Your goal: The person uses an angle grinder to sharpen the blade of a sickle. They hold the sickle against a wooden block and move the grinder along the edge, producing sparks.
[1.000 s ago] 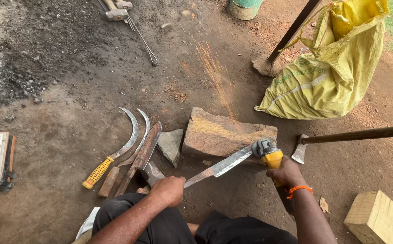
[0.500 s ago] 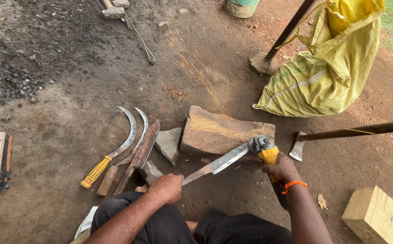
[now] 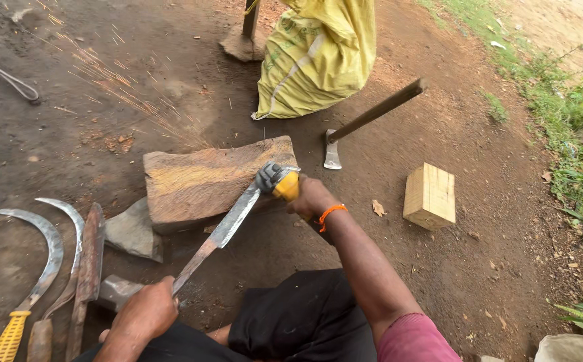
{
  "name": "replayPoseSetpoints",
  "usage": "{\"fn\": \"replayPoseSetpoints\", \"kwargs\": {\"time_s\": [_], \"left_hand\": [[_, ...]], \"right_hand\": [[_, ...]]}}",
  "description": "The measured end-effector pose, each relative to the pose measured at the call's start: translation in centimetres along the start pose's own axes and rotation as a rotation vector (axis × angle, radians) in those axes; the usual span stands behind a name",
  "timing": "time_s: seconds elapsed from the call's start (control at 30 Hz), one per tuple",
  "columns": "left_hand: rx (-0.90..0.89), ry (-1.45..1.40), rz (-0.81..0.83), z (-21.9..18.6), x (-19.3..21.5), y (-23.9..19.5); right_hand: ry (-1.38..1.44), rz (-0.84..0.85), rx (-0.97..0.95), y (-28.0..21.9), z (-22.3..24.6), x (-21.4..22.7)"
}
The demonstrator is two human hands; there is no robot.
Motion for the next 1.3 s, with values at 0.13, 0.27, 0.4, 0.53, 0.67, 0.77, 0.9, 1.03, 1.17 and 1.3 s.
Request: {"fn": "replayPoseSetpoints", "kwargs": {"time_s": [0.13, 0.27, 0.4, 0.53, 0.67, 0.77, 0.9, 1.03, 1.17, 1.3], "left_hand": [[0.031, 0.001, 0.043, -0.3, 0.0, 0.5], [0.010, 0.000, 0.003, -0.6, 0.3, -0.3], [-0.027, -0.007, -0.022, -0.8, 0.6, -0.2], [-0.072, -0.088, -0.140, -0.6, -0.3, -0.5], [-0.096, -0.080, -0.168, -0.9, 0.4, -1.1], [-0.086, -0.088, -0.120, -1.1, 0.8, -1.3], [-0.078, -0.095, -0.053, -1.3, 0.8, -1.5], [-0.071, -0.090, -0.073, -1.2, 1.1, -1.9], [-0.063, -0.095, -0.037, -1.4, 1.0, -1.5], [-0.057, -0.074, -0.062, -1.2, 0.5, -1.2]], "right_hand": [[-0.020, 0.060, 0.029, -1.5, 0.3, 0.2], [0.087, 0.056, -0.019, -1.1, 0.5, 0.2], [0.098, 0.049, 0.041, -0.9, -0.5, -0.1], [0.043, 0.068, -0.014, -0.2, -0.8, -1.2], [0.025, 0.040, -0.014, -0.1, -0.5, 0.1], [0.037, 0.073, 0.021, -1.4, 0.0, -0.8], [0.005, 0.136, -0.054, -1.7, 0.6, -1.6], [0.021, 0.072, -0.002, -1.6, 1.7, 0.1], [-0.015, 0.100, 0.007, -2.9, 1.4, -0.2], [0.010, 0.154, -0.023, -4.1, 2.2, -1.0]]}}
Point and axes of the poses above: each hand's wrist, its own y-axis towards the middle knuckle, its own x-axis out of the back of the hand, z = x × y, the point moved 3 cm from there along y, towards the middle knuckle, and after that the axes turned 10 degrees about -x, right-handed, at the moved point
